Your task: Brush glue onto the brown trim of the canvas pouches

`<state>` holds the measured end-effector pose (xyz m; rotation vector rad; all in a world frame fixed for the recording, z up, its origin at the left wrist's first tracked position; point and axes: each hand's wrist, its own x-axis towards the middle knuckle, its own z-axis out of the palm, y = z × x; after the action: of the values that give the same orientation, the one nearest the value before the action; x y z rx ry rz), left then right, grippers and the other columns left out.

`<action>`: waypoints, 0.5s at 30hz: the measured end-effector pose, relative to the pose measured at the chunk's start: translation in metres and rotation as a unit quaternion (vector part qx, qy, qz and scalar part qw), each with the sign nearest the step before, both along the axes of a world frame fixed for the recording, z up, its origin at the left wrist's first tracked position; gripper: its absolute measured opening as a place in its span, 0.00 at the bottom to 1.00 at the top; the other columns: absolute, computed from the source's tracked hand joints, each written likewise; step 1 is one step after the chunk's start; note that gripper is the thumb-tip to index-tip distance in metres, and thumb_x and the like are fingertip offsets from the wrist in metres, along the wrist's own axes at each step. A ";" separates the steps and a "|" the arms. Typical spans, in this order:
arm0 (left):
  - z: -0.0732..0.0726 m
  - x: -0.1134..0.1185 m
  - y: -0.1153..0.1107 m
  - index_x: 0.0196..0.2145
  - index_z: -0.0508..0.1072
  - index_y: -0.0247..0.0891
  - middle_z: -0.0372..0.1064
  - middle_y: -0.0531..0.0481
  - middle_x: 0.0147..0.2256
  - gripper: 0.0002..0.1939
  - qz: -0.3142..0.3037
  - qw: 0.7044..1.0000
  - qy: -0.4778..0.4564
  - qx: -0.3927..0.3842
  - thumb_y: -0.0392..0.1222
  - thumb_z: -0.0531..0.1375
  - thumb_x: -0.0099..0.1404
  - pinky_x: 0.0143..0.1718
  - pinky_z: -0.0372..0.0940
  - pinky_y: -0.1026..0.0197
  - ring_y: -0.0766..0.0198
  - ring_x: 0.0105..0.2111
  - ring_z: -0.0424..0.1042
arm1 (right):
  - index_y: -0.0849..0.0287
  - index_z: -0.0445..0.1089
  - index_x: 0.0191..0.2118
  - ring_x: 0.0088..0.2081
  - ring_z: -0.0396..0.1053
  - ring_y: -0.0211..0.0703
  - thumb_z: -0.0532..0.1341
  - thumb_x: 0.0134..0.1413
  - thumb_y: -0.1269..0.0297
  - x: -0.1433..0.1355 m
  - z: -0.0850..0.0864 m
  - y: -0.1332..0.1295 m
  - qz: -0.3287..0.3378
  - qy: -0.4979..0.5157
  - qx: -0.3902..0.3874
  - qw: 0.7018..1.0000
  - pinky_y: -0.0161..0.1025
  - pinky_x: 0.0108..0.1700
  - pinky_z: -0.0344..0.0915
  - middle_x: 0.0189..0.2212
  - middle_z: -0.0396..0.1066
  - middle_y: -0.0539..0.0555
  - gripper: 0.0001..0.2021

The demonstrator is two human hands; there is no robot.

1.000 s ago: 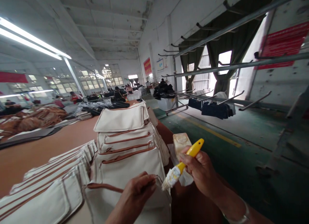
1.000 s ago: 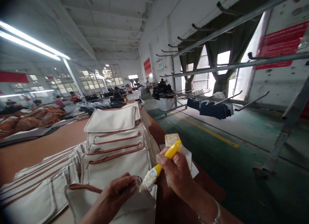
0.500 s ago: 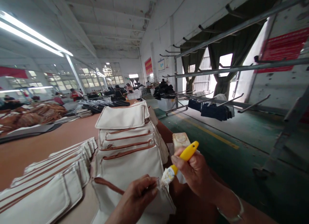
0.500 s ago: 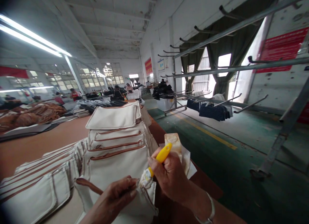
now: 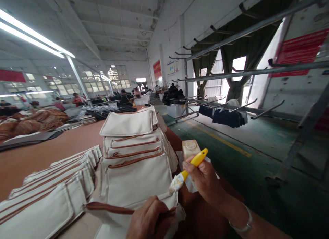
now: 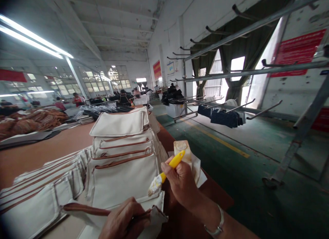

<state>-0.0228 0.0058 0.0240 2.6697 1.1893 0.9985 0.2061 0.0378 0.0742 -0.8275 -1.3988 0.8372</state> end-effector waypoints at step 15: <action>-0.006 0.010 0.000 0.26 0.65 0.43 0.71 0.54 0.25 0.09 0.093 0.994 0.001 -0.057 0.41 0.60 0.63 0.26 0.59 0.67 0.67 0.25 0.70 | 0.57 0.66 0.34 0.29 0.63 0.41 0.54 0.69 0.59 0.000 0.006 -0.033 0.029 -0.135 0.055 0.989 0.35 0.33 0.60 0.27 0.62 0.49 0.12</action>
<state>-0.0127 0.0057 0.0184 2.5094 1.4712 0.9195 0.2063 0.0051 0.0798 -0.8419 -1.6989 0.7029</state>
